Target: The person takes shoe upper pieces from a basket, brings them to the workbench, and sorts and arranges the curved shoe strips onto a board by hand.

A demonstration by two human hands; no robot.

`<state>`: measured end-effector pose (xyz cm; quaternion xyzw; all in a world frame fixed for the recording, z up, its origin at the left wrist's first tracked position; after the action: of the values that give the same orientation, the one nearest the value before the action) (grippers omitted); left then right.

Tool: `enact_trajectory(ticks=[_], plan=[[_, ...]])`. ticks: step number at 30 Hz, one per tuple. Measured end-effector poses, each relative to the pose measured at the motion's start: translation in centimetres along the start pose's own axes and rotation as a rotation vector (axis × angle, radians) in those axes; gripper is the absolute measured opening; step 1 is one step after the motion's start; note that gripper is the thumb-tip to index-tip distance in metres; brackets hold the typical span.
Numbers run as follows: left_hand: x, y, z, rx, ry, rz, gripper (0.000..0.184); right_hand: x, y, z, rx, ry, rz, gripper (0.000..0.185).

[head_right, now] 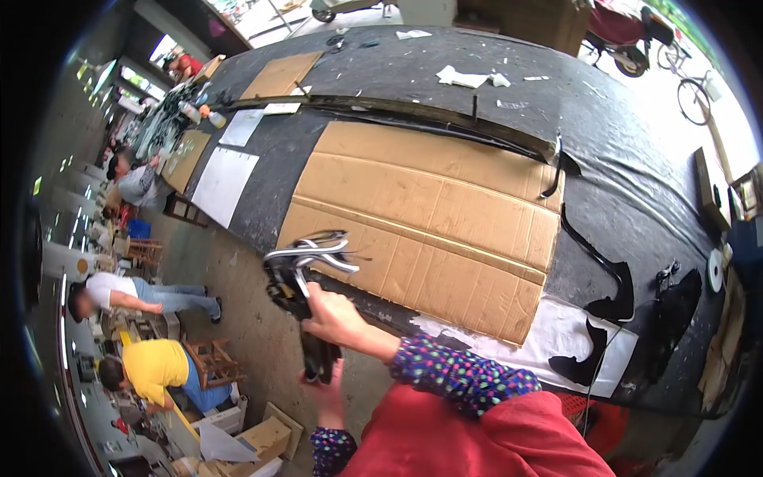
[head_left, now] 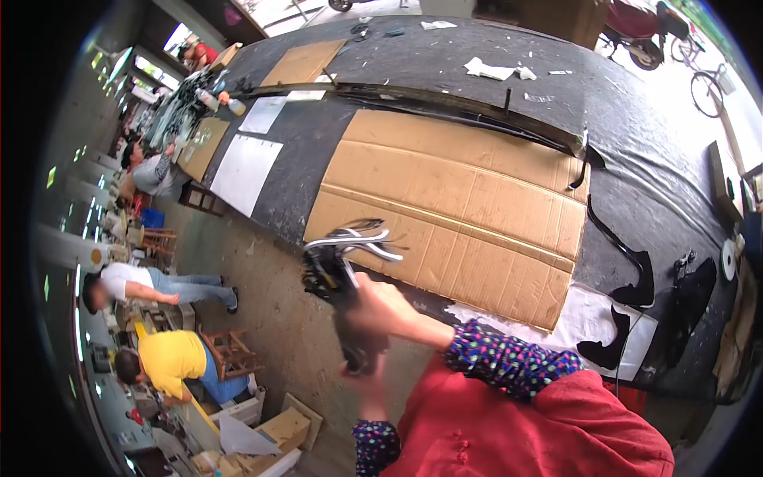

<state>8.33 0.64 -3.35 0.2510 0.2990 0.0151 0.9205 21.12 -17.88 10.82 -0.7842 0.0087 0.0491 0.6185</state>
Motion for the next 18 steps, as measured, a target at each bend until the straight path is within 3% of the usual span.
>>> enact_trajectory(ticks=[2, 5, 9, 10, 11, 13, 15, 16, 17, 18], plan=[[0.9, 1.1, 4.3, -0.015, -0.09, 0.041, 0.067, 2.3, -1.9, 0.9, 0.092, 0.126, -0.261, 0.041], [3.5, 3.9, 10.2, -0.035, -0.156, 0.123, 0.071, 6.4, -5.7, -0.7, 0.296, 0.07, -0.346, 0.039], [8.4, 4.2, 16.2, 0.097, -0.03, 0.234, 0.069, 11.6, -4.6, -5.1, 0.499, 0.263, -0.285, 0.051], [10.7, 3.1, 16.5, -0.014, 0.048, 0.198, 0.066, 12.7, -1.3, -5.6, 0.445, 0.339, -0.171, 0.055], [13.7, 0.7, 17.4, -0.069, -0.203, -0.022, 0.063, 13.3, 3.1, -6.1, 0.393, 0.415, -0.053, 0.06], [23.5, -3.1, 10.9, 0.204, -0.012, -0.107, 0.062, 10.9, 10.2, -8.8, 0.066, 0.667, -0.083, 0.058], [25.2, -9.4, 7.7, 0.301, -0.115, -0.299, 0.057, 5.4, 17.3, -11.5, 0.016, 0.603, 0.019, 0.052], [23.0, -10.2, 6.2, 0.397, 0.305, -0.223, 0.056, 1.7, 20.3, -13.3, 0.088, 0.603, 0.119, 0.048], [22.4, -10.5, 6.5, 0.481, 0.191, -0.126, 0.055, -2.2, 22.8, -15.5, 0.202, 0.599, 0.219, 0.041], [21.8, -10.7, 5.8, 0.486, 0.218, -0.104, 0.055, -6.3, 24.6, -18.3, 0.28, 0.661, 0.286, 0.035]])
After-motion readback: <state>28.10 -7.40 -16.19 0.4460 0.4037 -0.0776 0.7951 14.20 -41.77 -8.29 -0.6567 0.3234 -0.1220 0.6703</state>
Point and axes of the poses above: each hand's wrist, its own x-axis towards the middle knuckle, its own z-axis out of the palm, y = z × x, the point moved 9 cm from there along x, towards the middle knuckle, and after that the axes turned 13 degrees about y, right-handed, at the moved point
